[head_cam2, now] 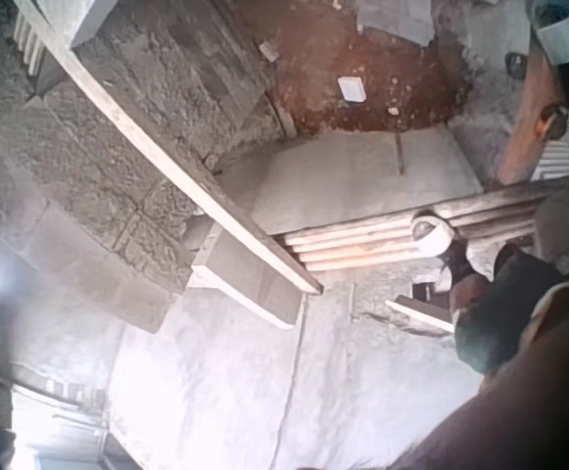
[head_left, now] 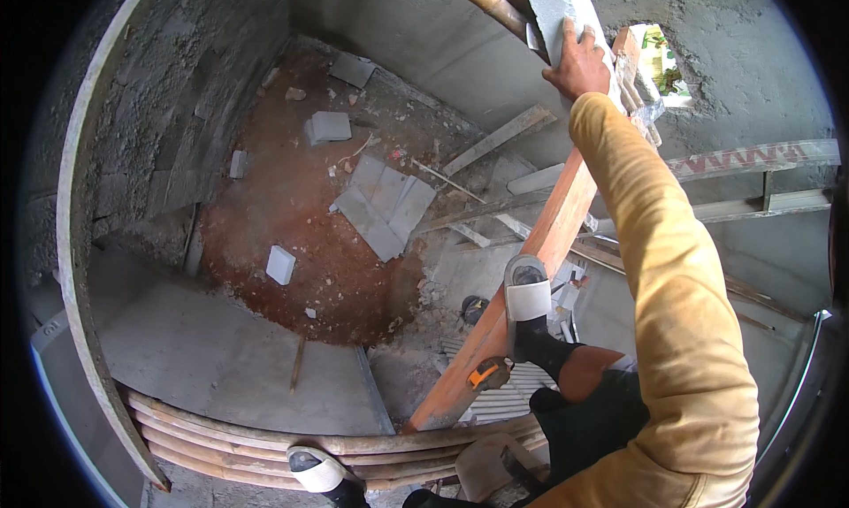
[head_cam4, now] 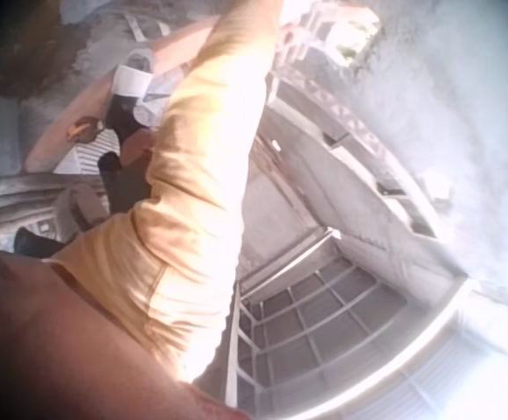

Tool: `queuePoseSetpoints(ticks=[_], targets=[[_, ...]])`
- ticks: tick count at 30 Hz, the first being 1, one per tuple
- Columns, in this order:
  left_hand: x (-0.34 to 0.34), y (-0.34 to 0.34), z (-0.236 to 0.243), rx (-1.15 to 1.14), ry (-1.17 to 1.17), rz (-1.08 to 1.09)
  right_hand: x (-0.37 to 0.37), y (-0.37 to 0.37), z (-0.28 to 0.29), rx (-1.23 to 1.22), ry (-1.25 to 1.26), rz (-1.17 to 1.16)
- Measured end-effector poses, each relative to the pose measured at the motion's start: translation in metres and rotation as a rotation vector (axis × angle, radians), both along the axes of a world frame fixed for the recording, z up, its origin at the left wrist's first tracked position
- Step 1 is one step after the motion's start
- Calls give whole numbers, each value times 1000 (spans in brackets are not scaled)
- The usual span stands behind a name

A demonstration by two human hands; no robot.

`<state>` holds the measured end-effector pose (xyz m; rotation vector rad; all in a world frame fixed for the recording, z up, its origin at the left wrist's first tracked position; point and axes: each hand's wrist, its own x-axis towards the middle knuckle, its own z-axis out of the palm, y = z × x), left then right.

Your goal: The person positions a long white plasterboard strip against a curved concrete wall and secures it with nails using a hammer. The person repeatedly adjusts the strip and hammers nails along its length to fix it in place.

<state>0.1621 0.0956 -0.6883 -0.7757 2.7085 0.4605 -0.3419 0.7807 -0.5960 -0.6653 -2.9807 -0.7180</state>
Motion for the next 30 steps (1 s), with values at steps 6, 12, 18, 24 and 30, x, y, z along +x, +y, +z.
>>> queuePoseSetpoints(ticks=[6, 12, 18, 24, 30], targets=[[-1, 9, 0, -30, 40, 11, -13, 26, 37, -95, 79, 64], [-12, 25, -5, -67, 50, 14, -5, 81, 65, -259, 153, 38], [-24, 40, -7, -89, 41, 8, 19, 152, 93, -501, 304, -4], [-43, 59, -11, -111, 33, -2, 55, 214, 90, -1108, 521, -261], [-58, 68, -13, -123, 28, -9, 91, 252, 59, -1371, 666, -702]])
